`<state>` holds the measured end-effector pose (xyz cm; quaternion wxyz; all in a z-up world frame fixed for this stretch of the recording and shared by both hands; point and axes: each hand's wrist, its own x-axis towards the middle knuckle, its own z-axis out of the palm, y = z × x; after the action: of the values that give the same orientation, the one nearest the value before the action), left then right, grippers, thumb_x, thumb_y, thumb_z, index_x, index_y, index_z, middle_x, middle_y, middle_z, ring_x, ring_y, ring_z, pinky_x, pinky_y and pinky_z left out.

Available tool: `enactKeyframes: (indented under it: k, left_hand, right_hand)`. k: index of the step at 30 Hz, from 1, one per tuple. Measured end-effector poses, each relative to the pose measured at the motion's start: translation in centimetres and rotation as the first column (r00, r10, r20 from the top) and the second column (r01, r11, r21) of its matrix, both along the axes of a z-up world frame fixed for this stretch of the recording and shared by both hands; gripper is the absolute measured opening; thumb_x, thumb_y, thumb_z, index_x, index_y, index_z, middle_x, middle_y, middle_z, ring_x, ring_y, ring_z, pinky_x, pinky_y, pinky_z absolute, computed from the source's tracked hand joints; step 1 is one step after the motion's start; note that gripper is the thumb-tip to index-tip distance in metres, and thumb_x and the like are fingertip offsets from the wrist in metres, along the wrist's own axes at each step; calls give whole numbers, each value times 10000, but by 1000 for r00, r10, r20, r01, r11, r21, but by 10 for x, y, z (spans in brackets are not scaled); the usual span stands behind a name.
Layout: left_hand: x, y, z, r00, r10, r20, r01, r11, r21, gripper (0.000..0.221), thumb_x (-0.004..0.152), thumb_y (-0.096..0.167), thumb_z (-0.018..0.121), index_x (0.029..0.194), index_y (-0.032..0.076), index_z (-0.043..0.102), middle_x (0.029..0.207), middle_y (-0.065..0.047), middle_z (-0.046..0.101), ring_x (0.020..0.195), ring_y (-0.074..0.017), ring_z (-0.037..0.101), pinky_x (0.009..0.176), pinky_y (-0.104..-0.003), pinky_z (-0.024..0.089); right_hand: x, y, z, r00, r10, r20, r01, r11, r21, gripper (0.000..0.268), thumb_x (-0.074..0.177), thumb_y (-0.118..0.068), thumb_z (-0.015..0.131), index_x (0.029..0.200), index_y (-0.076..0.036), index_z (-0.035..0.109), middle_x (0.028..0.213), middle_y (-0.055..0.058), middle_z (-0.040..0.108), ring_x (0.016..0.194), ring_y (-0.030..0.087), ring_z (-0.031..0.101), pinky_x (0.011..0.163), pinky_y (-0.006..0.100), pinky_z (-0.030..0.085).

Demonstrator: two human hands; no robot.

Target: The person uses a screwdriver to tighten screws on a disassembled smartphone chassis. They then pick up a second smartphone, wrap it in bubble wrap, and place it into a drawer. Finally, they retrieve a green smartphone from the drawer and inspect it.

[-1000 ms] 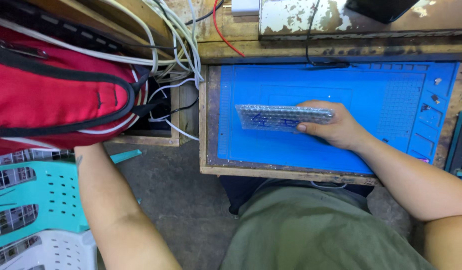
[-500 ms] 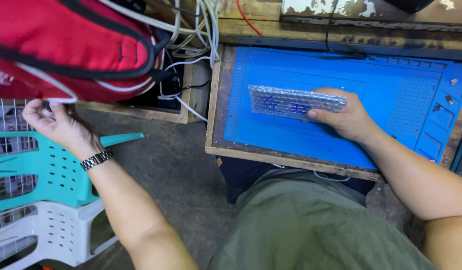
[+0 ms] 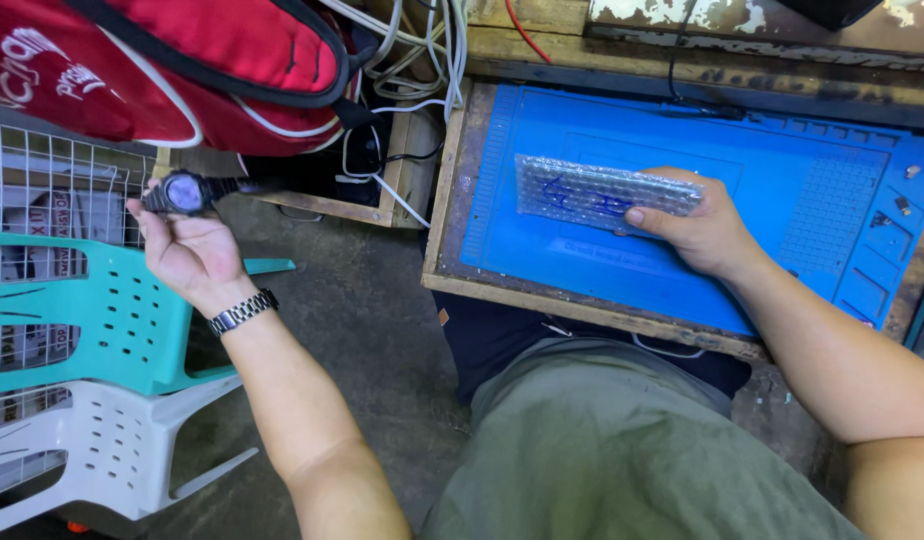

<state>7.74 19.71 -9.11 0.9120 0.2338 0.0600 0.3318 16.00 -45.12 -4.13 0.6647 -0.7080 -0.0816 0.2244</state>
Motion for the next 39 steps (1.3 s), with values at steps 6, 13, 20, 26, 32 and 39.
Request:
enactKeyframes:
  k: [6, 13, 20, 26, 32, 39]
  left_hand:
    - [-9, -19, 13, 992, -122, 10, 120, 985, 124, 217, 1101, 149, 545, 1306, 134, 617, 1265, -117, 668, 1153, -240, 641, 1009, -411, 505]
    - [-4, -29, 21, 993, -121, -5, 121, 990, 75, 249, 1102, 101, 518, 1344, 113, 578, 1266, -111, 658, 1186, -229, 630, 1037, -421, 500]
    - [12, -33, 18, 988, -154, -1, 153, 981, 120, 229, 1108, 99, 517, 1319, 117, 604, 1263, -107, 672, 1190, -222, 643, 1053, -410, 497]
    - [23, -30, 8, 987, -156, -41, 157, 987, 22, 231, 1084, 115, 518, 1290, 126, 622, 1250, -100, 706, 1195, -228, 652, 1072, -436, 506]
    - [29, -40, 14, 988, -146, -53, 146, 989, 1, 234, 1079, 106, 541, 1293, 122, 633, 1218, -74, 705, 1194, -231, 656, 1079, -451, 485]
    - [31, -49, 17, 981, -177, -85, 182, 982, 58, 204, 1070, 96, 561, 1261, 118, 630, 1253, -59, 700, 1154, -206, 650, 1058, -394, 502]
  right_hand:
    - [0, 0, -2, 1000, -1, -1, 1, 999, 44, 317, 931, -94, 760, 1221, 3, 676, 1071, 55, 734, 966, 108, 670, 886, 271, 552]
    - [-1, 1, 0, 1000, -3, -2, 3, 998, 61, 315, 933, -79, 753, 1224, 11, 669, 1072, 64, 733, 961, 118, 674, 882, 277, 556]
    - [-1, 3, 4, 1000, 2, -13, -2, 999, 45, 311, 930, -88, 750, 1213, 11, 669, 1053, 69, 737, 947, 128, 686, 870, 283, 561]
    - [-1, 2, 2, 1000, 6, 8, -6, 1000, 28, 307, 937, -90, 754, 1217, 9, 677, 1064, 66, 735, 965, 117, 673, 882, 274, 552]
    - [-1, 1, -1, 1000, -9, 7, 9, 1000, 19, 317, 929, -87, 761, 1219, 7, 674, 1076, 57, 730, 969, 108, 664, 881, 269, 545]
    - [-1, 0, -1, 1000, -6, -25, 6, 1000, 24, 322, 921, -103, 761, 1215, -4, 675, 1053, 50, 741, 951, 109, 680, 873, 268, 557]
